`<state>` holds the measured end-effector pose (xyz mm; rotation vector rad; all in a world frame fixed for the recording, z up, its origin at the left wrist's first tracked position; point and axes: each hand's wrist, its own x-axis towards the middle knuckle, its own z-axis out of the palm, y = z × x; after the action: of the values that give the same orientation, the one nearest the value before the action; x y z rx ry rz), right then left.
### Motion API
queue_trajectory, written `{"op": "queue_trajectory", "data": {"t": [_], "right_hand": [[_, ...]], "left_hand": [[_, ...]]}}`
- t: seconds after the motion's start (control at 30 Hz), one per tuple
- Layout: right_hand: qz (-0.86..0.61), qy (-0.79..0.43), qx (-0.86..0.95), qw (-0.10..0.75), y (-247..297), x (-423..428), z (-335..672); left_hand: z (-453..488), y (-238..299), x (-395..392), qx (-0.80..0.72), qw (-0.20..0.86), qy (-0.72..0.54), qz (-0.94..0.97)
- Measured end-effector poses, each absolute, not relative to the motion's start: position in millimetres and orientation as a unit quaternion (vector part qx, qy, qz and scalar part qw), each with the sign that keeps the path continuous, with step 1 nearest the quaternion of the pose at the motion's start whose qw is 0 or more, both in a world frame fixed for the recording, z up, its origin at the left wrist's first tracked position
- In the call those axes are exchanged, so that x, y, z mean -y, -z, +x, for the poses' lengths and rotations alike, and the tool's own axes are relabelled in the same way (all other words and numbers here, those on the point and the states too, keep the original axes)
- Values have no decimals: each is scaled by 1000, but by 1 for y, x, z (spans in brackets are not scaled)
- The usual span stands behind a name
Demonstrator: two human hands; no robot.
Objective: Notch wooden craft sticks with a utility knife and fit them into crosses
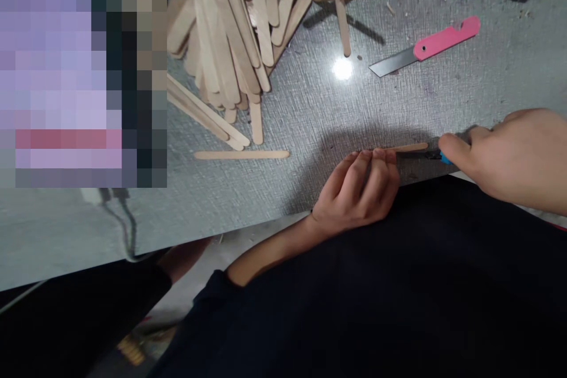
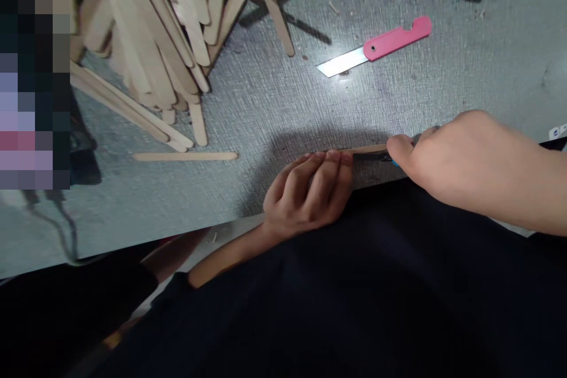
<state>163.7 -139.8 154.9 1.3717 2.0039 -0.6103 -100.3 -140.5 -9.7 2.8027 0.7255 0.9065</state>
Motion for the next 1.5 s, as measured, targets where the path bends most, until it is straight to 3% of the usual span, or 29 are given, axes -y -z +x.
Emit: {"op": "queue_trajectory", "data": {"t": [0.13, 0.4, 0.57, 0.8, 0.87, 1.03, 1.23, 1.37, 1.5], "right_hand": [[486, 208, -749, 398, -160, 132, 153], [446, 219, -758, 422, -162, 128, 156], [421, 230, -758, 442, -163, 121, 155], [441, 232, -746, 442, -170, 109, 148], [435, 191, -764, 436, -173, 112, 146], [384, 93, -828, 398, -174, 126, 150], [392, 135, -832, 369, -174, 126, 160], [358, 79, -850, 379, -177, 125, 162], [313, 22, -876, 367, -178, 123, 163]], "left_hand": [[-100, 4, 147, -271, 105, -282, 914], [-97, -21, 133, -238, 66, -232, 941], [-92, -29, 119, -190, -38, -250, 949], [-93, -39, 104, -85, -16, -197, 977], [-92, -40, 101, -73, 36, -186, 979], [-88, -39, 100, -188, 290, -136, 928], [-80, -48, 96, -349, 645, -28, 679], [-76, -54, 92, -374, 743, 21, 555], [-77, -58, 90, -373, 766, 26, 523]]}}
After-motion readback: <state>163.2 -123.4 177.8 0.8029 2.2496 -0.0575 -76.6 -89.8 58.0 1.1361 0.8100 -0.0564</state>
